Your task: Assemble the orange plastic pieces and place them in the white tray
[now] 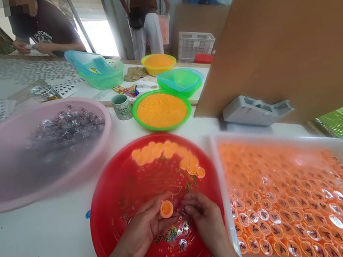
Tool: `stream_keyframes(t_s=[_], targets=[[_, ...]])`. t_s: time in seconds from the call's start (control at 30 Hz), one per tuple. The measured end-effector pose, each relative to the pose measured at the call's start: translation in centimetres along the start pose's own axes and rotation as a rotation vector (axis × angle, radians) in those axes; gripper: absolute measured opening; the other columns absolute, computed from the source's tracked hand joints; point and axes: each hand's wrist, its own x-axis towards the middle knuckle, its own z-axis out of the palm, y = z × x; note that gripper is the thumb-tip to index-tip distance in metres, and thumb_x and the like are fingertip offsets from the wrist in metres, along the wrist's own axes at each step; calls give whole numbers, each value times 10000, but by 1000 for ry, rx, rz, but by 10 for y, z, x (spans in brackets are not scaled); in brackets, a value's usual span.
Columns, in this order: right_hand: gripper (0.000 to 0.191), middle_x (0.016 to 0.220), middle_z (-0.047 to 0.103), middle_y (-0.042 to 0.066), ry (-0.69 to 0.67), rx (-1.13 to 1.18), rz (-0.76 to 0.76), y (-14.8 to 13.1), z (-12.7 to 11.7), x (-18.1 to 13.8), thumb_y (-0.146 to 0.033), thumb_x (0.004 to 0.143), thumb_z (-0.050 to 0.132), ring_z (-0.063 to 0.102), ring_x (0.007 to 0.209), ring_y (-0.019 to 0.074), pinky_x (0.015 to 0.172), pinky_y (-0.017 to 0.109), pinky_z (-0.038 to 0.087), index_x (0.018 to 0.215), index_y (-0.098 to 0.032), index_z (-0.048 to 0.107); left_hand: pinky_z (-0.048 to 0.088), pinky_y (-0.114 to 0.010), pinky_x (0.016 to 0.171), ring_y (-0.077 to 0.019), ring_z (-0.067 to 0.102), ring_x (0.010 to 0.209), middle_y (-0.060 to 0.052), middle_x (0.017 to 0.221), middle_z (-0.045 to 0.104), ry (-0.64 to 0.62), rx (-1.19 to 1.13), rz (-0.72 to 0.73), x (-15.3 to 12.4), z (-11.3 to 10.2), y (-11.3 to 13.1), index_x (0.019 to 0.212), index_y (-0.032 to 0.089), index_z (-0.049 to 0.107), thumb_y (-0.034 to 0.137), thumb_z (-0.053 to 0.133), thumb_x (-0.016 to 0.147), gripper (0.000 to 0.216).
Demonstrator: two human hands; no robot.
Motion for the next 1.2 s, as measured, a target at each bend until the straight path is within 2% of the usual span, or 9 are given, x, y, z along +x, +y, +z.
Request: stream_keyframes(t_s=[0.13, 0.37, 0.47, 0.57, 0.67, 0.83, 0.93, 1.03, 1.2], targets=[[397, 871, 737, 78, -84, 105, -7, -14, -1, -3, -403, 656, 814, 683, 776, 200, 705, 317, 558, 956, -176, 688, 516, -393, 945, -239, 657, 989, -103, 1080, 677, -26, -18, 1, -2, -2, 4, 1093, 154, 676, 271, 674, 824, 294], [332, 798, 729, 31, -193, 184, -21, -14, 13, -6, -304, 638, 830, 680, 753, 181, 685, 280, 548, 922, -210, 686, 556, -384, 843, -217, 647, 901, -40, 901, 664, -65, 137, 52, -7, 7, 3, 955, 173, 680, 354, 741, 758, 274], [367, 786, 711, 22, -171, 157, -37, -8, 16, -6, -300, 608, 845, 663, 734, 181, 658, 280, 540, 929, -214, 690, 568, -382, 810, -207, 644, 865, -33, 897, 665, -36, 195, 63, -9, 11, 1, 933, 177, 686, 394, 747, 735, 300], [285, 733, 688, 16, -157, 88, -27, -4, 16, -8, -305, 605, 846, 636, 689, 168, 633, 263, 515, 824, -194, 703, 577, -389, 786, -208, 654, 841, -35, 903, 684, -7, 229, 71, -9, 13, -2, 937, 183, 695, 418, 735, 733, 313], [183, 700, 673, 11, -122, -42, -61, -1, 14, -11, -305, 662, 811, 613, 666, 158, 626, 253, 491, 739, -187, 694, 580, -399, 791, -233, 670, 874, -49, 947, 707, 37, 250, 81, -9, 14, -5, 954, 184, 708, 411, 730, 728, 321], [91, 731, 679, 6, -63, -236, -166, -2, 13, -18, -277, 752, 741, 605, 672, 156, 631, 249, 480, 780, -204, 692, 557, -406, 874, -260, 673, 971, -67, 1028, 720, 37, 325, 134, -13, 18, -5, 1052, 193, 712, 402, 641, 800, 334], [89, 721, 677, 5, -28, -206, -178, -5, 13, -21, -288, 766, 728, 616, 669, 162, 633, 253, 493, 765, -209, 687, 528, -362, 912, -249, 652, 1033, -61, 1084, 712, -9, 461, 199, -15, 19, -5, 1149, 221, 672, 306, 671, 777, 381], [60, 742, 691, 10, -17, -204, -213, -7, 11, -23, -276, 770, 727, 629, 688, 167, 646, 254, 503, 765, -220, 705, 538, -323, 843, -230, 675, 934, -42, 995, 723, 3, 558, 279, -15, 17, -8, 1113, 228, 660, 171, 696, 708, 410], [28, 788, 695, 5, -46, -231, -345, -5, 8, -25, -247, 808, 710, 630, 747, 162, 685, 245, 490, 781, -243, 715, 537, -296, 830, -214, 682, 920, -22, 997, 724, 29, 664, 381, -15, 11, -12, 1063, 259, 679, 149, 660, 742, 341]])
